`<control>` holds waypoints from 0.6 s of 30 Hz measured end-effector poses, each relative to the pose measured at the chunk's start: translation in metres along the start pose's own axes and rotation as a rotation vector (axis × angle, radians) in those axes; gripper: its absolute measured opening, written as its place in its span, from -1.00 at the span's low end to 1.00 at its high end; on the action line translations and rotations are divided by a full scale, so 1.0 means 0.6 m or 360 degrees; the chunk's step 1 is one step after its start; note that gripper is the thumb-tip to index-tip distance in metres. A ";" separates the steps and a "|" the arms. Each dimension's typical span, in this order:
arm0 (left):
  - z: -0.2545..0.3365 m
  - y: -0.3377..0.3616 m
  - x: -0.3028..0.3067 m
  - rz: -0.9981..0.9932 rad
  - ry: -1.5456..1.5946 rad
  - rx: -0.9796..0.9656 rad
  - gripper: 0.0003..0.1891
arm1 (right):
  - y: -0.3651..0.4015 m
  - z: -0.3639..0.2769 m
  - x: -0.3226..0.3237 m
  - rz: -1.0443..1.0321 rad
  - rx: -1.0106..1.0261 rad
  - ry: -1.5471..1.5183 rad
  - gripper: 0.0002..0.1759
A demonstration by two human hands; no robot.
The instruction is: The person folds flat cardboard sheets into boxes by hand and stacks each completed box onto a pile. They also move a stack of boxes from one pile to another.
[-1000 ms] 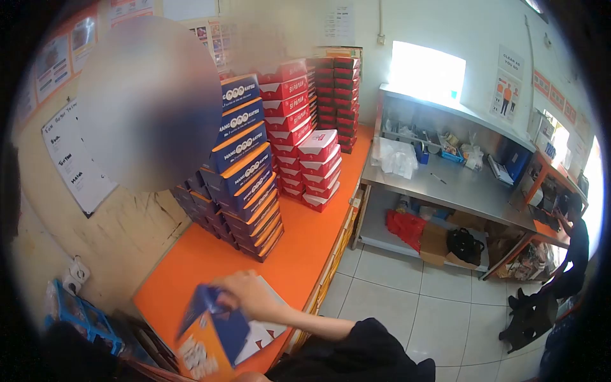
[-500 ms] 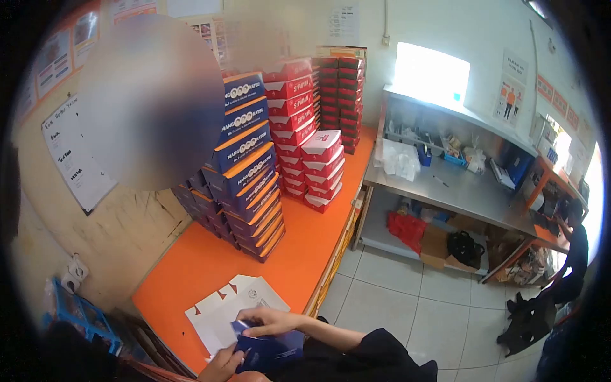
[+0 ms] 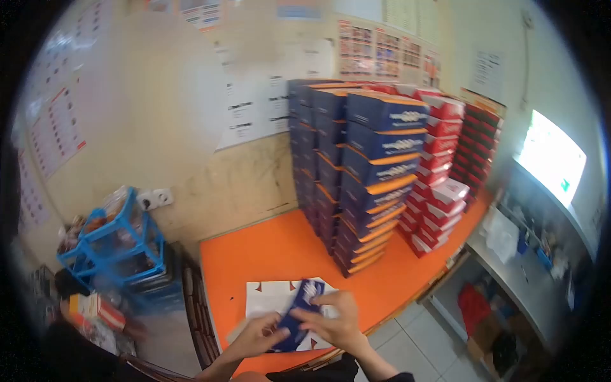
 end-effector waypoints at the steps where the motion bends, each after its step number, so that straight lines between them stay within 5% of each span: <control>1: -0.006 0.006 0.030 0.0443 0.0180 -0.0054 -0.79 | 0.025 -0.005 -0.024 -0.0013 0.0051 -0.0031 -0.70; 3: 0.008 0.012 0.070 0.0930 0.0776 -0.0364 -0.75 | 0.067 0.047 -0.051 0.0270 -0.0781 -0.0950 -0.41; 4: -0.010 0.010 0.065 0.0926 0.0782 -0.0218 -0.74 | 0.057 0.020 -0.088 -0.0029 -0.0834 -0.0900 -0.23; 5: -0.031 0.011 0.057 0.0915 0.0787 -0.0063 -0.73 | 0.016 -0.021 -0.104 -0.0309 -0.0773 -0.0677 -0.28; 7: -0.024 0.016 0.051 0.1035 0.0689 -0.0247 -0.76 | 0.028 0.004 -0.150 -0.0295 -0.0888 -0.0466 -0.47; 9: -0.002 0.023 0.064 0.1139 0.0599 -0.0463 -0.78 | 0.055 0.079 -0.147 -0.0255 -0.1429 -0.1154 -0.72; 10: 0.011 0.037 0.080 0.1209 0.0503 -0.0421 -0.82 | 0.046 0.096 -0.122 0.0042 -0.1384 -0.1501 -0.90; 13: 0.013 0.036 0.082 0.1481 0.0283 -0.0441 -0.88 | 0.013 0.062 -0.119 0.0094 -0.1075 -0.1302 -0.86; 15: 0.016 0.021 0.070 0.1425 -0.0411 -0.0323 -0.86 | -0.001 0.020 -0.136 -0.0098 -0.0905 -0.1009 -0.88; 16: 0.019 0.023 0.078 0.1492 -0.0449 -0.0380 -0.85 | -0.002 0.005 -0.144 -0.0317 -0.0715 -0.0757 -0.89; 18: -0.023 0.017 0.079 0.1086 -0.0337 -0.0160 -0.85 | 0.002 -0.002 -0.146 -0.0558 -0.0556 -0.0532 -0.91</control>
Point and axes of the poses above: each hand's wrist, its own y-axis away from the middle knuckle, its own x-axis out of the back of the hand, z = x × y, the point moved 6 cm from there along -y, towards the middle knuckle, and after that the axes turned 8 degrees about -z, right-handed, at the moved point
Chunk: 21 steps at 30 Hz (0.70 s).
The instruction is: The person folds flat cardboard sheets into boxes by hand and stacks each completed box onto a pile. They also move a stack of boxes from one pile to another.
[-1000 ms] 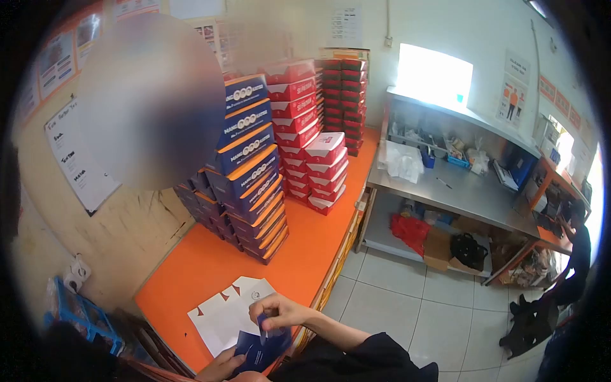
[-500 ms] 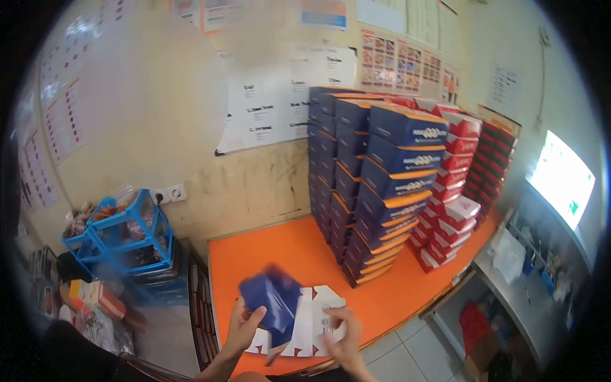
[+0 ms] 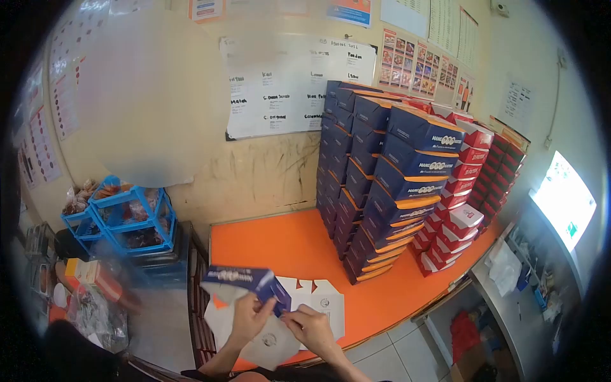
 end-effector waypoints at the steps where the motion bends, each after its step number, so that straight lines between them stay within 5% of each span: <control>1: -0.009 0.011 -0.019 -0.0269 -0.0156 0.0001 -0.85 | 0.007 0.006 -0.007 -0.0007 -0.0004 0.0002 -0.91; 3: -0.060 0.045 -0.065 -0.0393 -0.0073 0.0034 -0.85 | 0.032 0.070 -0.025 0.0221 -0.0632 -0.1040 -0.94; 4: -0.074 0.056 -0.091 -0.0518 0.0006 0.0059 -0.84 | 0.027 0.053 -0.028 0.0130 -0.0552 -0.1604 -0.92; 5: -0.068 0.061 -0.108 -0.0518 0.0016 0.0060 -0.84 | 0.025 0.048 -0.017 0.0128 -0.0559 -0.1596 -0.92; 8: -0.072 0.050 -0.083 0.0061 0.1089 0.0220 -0.77 | 0.022 0.057 0.047 0.0298 -0.0084 -0.1245 -0.80; 9: -0.066 0.040 -0.068 0.0007 0.1207 0.0473 -0.75 | 0.019 0.056 0.061 0.0300 -0.0085 -0.1236 -0.80; 11: -0.056 0.029 -0.088 -0.0119 0.1459 0.0369 -0.72 | 0.011 0.011 0.068 -0.0132 0.0247 -0.0217 -0.71; 13: -0.039 0.030 -0.104 -0.0166 0.1391 0.0289 -0.67 | 0.012 0.032 0.060 -0.0186 0.0175 -0.0357 -0.65; 15: -0.030 0.032 -0.099 -0.0404 0.1264 0.0338 -0.63 | 0.012 0.060 0.073 -0.0393 -0.0048 -0.0574 -0.68; 17: 0.009 0.052 -0.106 -0.1351 0.0584 0.0018 -0.60 | 0.023 0.075 0.086 -0.0385 -0.0066 -0.0607 -0.69; 18: 0.046 0.072 -0.092 -0.1526 0.0267 -0.0297 -0.54 | 0.030 0.086 0.103 -0.0354 -0.0072 -0.0588 -0.71; 21: 0.064 0.049 0.002 -0.1513 0.0429 -0.0376 -0.33 | 0.027 0.075 0.149 -0.0338 0.0118 -0.0509 -0.75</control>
Point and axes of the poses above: each hand's wrist, its own y-axis away from the middle knuckle, its own x-axis out of the back of the hand, z = x × y, the point moved 6 cm from there along -y, towards the middle knuckle, and after that the axes turned 8 degrees about -z, right-handed, at the moved point
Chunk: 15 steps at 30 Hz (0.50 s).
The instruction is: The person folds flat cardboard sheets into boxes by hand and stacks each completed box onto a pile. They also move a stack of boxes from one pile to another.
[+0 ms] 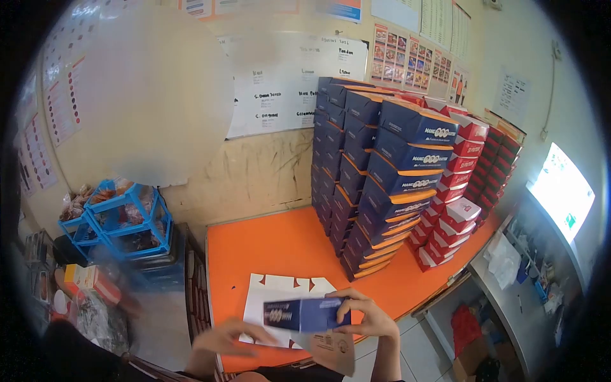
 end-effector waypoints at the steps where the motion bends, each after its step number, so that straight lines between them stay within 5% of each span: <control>1: 0.030 -0.002 0.024 0.0146 -0.0027 -0.0091 -0.23 | -0.008 -0.023 -0.008 -0.0177 0.0182 -0.0121 -0.76; 2: 0.077 -0.017 0.053 0.0565 -0.0209 -0.0214 -0.13 | -0.016 -0.044 -0.021 -0.0348 0.0362 -0.0261 -0.77; 3: 0.053 -0.046 0.057 0.0387 -0.0386 -0.0248 0.11 | -0.033 -0.060 -0.039 -0.0488 0.0465 -0.0393 -0.77; 4: 0.040 -0.054 0.042 0.0394 -0.0364 -0.0219 0.11 | -0.042 -0.061 -0.046 -0.0494 0.0451 -0.0427 -0.77; 6: 0.008 -0.079 -0.015 -0.0274 0.0759 -0.0015 0.14 | -0.053 -0.051 -0.064 -0.0840 0.0462 -0.0725 -0.74; 7: -0.009 -0.067 -0.003 -0.0128 0.0651 -0.0053 0.16 | -0.039 -0.013 -0.058 -0.0718 0.0367 -0.1249 -0.57; 8: -0.003 -0.053 0.008 -0.0140 0.0635 -0.0058 0.16 | -0.029 -0.011 -0.066 -0.0710 0.0379 -0.1233 -0.57; 9: 0.001 -0.036 0.028 0.0093 0.0860 -0.0044 0.14 | -0.025 0.010 -0.052 -0.0256 0.0172 -0.1608 -0.47; 11: -0.010 -0.031 0.055 0.0599 0.0880 -0.0122 0.04 | -0.009 0.026 -0.043 0.0181 -0.0341 -0.1126 -0.28; 12: -0.014 -0.037 0.046 0.0591 0.0883 -0.0118 0.04 | -0.016 0.009 -0.056 0.0190 -0.0343 -0.1128 -0.28; 14: 0.008 -0.039 0.034 0.0812 -0.0812 0.0262 -0.04 | -0.044 -0.071 -0.090 -0.0121 -0.0007 0.0280 -0.28; 15: 0.012 -0.046 0.032 0.0777 -0.0704 0.0243 -0.06 | -0.045 -0.089 -0.095 -0.0310 0.0021 0.0692 -0.27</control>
Point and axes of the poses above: each hand's wrist, its own y-axis away from the middle knuckle, its own x-axis out of the back of the hand, z = x × y, the point moved 6 cm from there along -y, towards the middle knuckle, and after that the axes turned 8 degrees about -z, right-handed, at the moved point
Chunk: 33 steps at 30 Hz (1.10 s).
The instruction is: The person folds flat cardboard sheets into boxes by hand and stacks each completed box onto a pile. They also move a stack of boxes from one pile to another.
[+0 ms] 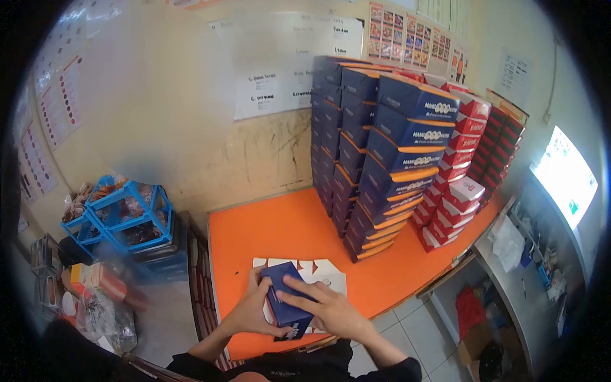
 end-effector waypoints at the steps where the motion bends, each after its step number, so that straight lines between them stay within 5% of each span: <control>1: -0.010 0.001 0.010 -0.0021 0.0009 0.0020 -0.06 | 0.010 0.024 0.010 -0.0002 -0.0015 -0.0026 -0.27; 3: -0.032 0.012 0.001 -0.0544 0.0275 -0.0073 -0.03 | 0.046 0.058 0.037 0.0184 0.0397 -0.0183 -0.36; 5: -0.005 0.014 -0.019 -0.0562 0.0319 -0.0100 0.04 | 0.049 0.026 0.050 0.0407 0.0381 -0.0170 -0.55; 8: 0.004 0.005 -0.033 -0.0269 0.0495 -0.0084 0.19 | 0.019 -0.056 0.018 0.0108 0.0603 -0.0457 -0.71; 9: -0.006 0.007 -0.039 -0.0276 0.0481 -0.0100 0.19 | 0.019 -0.046 0.020 0.0124 0.0608 -0.0442 -0.71; 11: -0.018 0.016 -0.037 -0.0043 0.0929 -0.0182 0.26 | 0.042 0.012 0.055 0.0901 0.0543 -0.0897 -0.50; 13: 0.013 0.005 -0.075 -0.0219 0.0366 -0.0272 0.34 | 0.017 0.007 0.043 0.0858 0.0469 -0.0521 -0.32; 15: -0.024 -0.006 -0.097 -0.0118 0.1403 -0.0181 0.30 | -0.015 -0.009 0.012 0.0539 0.0514 -0.0521 -0.37; 17: -0.041 0.003 -0.078 0.0373 0.1970 0.0148 -0.06 | -0.009 -0.008 -0.034 0.0051 0.0713 -0.0926 -0.66; 19: -0.184 0.027 -0.077 0.0415 0.2629 0.0038 -0.34 | 0.012 -0.011 -0.069 -0.0445 0.0787 -0.0930 -0.65; 21: -0.223 0.044 -0.044 0.1060 0.2446 0.0325 -0.42 | 0.023 -0.004 -0.073 -0.0384 0.0357 -0.0647 -0.65; 22: -0.251 0.049 -0.065 0.1077 0.2610 0.0312 -0.37 | 0.028 0.013 -0.079 -0.0385 -0.0021 -0.0426 -0.64; 23: -0.287 0.063 -0.095 0.0880 0.2769 0.0276 -0.36 | 0.030 0.025 -0.083 -0.0313 -0.0105 -0.0387 -0.64; 29: -0.129 0.054 -0.180 0.0232 0.2900 0.0790 -0.33 | 0.049 0.078 -0.094 0.0346 -0.0277 -0.0028 -0.74; 31: -0.124 0.056 -0.183 0.0186 0.2838 0.0849 -0.33 | 0.058 0.085 -0.068 0.0670 -0.0266 -0.0593 -0.65; 33: -0.125 0.061 -0.180 0.0202 0.2759 0.0856 -0.33 | 0.059 0.071 -0.049 0.0738 -0.0347 -0.0656 -0.64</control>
Point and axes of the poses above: each hand's wrist, its own y-axis away from the middle knuckle, its own x-axis out of the back of the hand, z = x × y, the point moved 6 cm from there along -y, towards the middle knuckle, and after that the axes turned 8 degrees about -z, right-handed, at the moved point
